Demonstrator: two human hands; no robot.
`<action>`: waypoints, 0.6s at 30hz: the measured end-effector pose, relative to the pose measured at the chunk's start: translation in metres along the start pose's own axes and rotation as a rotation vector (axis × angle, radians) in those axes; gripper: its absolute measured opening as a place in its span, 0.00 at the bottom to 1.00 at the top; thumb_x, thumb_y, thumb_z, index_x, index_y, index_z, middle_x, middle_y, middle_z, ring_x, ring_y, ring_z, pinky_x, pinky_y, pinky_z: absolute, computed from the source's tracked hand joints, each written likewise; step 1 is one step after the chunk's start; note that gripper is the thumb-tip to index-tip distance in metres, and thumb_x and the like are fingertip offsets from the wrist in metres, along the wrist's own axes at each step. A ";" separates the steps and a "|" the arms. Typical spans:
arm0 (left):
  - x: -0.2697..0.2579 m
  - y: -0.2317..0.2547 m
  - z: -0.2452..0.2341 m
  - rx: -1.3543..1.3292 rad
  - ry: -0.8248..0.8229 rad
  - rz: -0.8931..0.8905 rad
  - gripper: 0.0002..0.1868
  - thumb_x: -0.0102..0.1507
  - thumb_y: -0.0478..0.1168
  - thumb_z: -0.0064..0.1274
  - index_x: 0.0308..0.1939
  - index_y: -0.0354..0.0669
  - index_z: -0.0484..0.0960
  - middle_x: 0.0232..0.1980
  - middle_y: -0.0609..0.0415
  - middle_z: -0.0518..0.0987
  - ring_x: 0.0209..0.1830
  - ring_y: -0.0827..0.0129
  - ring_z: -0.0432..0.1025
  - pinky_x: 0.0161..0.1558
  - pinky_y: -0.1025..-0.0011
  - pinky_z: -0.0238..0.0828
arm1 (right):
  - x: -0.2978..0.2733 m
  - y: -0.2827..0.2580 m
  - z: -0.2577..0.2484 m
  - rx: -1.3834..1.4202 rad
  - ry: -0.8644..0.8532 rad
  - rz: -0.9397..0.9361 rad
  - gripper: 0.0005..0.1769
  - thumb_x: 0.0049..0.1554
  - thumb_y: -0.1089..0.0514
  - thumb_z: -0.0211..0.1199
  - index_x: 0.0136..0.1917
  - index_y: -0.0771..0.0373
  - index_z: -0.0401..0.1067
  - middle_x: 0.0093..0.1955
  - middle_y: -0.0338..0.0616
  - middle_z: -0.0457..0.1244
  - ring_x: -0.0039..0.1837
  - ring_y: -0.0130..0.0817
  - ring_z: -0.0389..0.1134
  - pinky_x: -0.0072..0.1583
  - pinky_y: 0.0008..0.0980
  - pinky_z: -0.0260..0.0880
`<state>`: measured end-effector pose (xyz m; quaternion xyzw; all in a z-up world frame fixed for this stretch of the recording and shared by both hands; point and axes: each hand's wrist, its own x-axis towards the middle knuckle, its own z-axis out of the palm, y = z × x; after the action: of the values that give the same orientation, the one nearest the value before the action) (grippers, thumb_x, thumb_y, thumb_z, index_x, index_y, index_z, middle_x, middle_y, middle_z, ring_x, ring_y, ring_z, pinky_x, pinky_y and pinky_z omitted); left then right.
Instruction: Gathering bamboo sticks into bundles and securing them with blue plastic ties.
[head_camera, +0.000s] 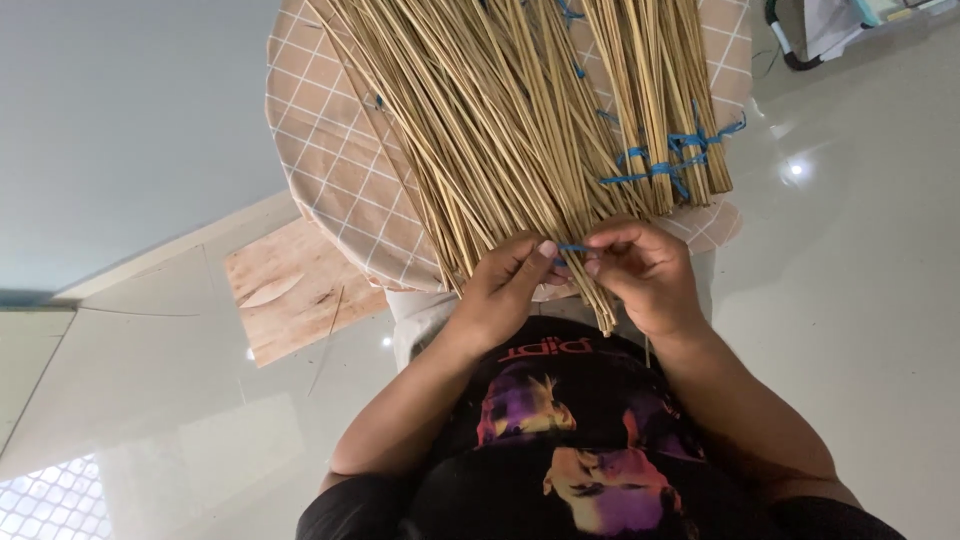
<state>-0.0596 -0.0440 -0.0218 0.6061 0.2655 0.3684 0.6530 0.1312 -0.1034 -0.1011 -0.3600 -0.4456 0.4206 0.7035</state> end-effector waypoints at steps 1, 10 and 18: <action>0.000 0.005 0.000 0.095 -0.016 -0.012 0.20 0.74 0.41 0.43 0.34 0.30 0.80 0.33 0.44 0.77 0.38 0.59 0.79 0.44 0.58 0.80 | -0.001 -0.001 0.001 -0.026 0.000 -0.004 0.16 0.48 0.83 0.65 0.50 0.79 0.73 0.45 0.57 0.66 0.46 0.36 0.70 0.47 0.32 0.74; -0.003 0.053 0.004 0.592 -0.025 0.043 0.22 0.73 0.46 0.38 0.34 0.36 0.80 0.20 0.43 0.76 0.21 0.56 0.75 0.27 0.65 0.73 | -0.003 -0.011 0.011 -0.132 0.135 -0.075 0.14 0.52 0.80 0.66 0.51 0.76 0.71 0.45 0.53 0.66 0.47 0.30 0.69 0.49 0.28 0.73; 0.003 0.035 0.006 0.805 0.062 0.241 0.12 0.68 0.40 0.52 0.40 0.32 0.82 0.23 0.42 0.77 0.22 0.52 0.77 0.23 0.64 0.72 | 0.005 -0.014 0.003 -0.107 0.274 -0.167 0.14 0.54 0.78 0.68 0.51 0.73 0.68 0.52 0.55 0.64 0.54 0.37 0.71 0.57 0.37 0.79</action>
<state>-0.0585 -0.0450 0.0140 0.8282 0.3350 0.3272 0.3079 0.1333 -0.1037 -0.0862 -0.4125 -0.3955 0.2835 0.7701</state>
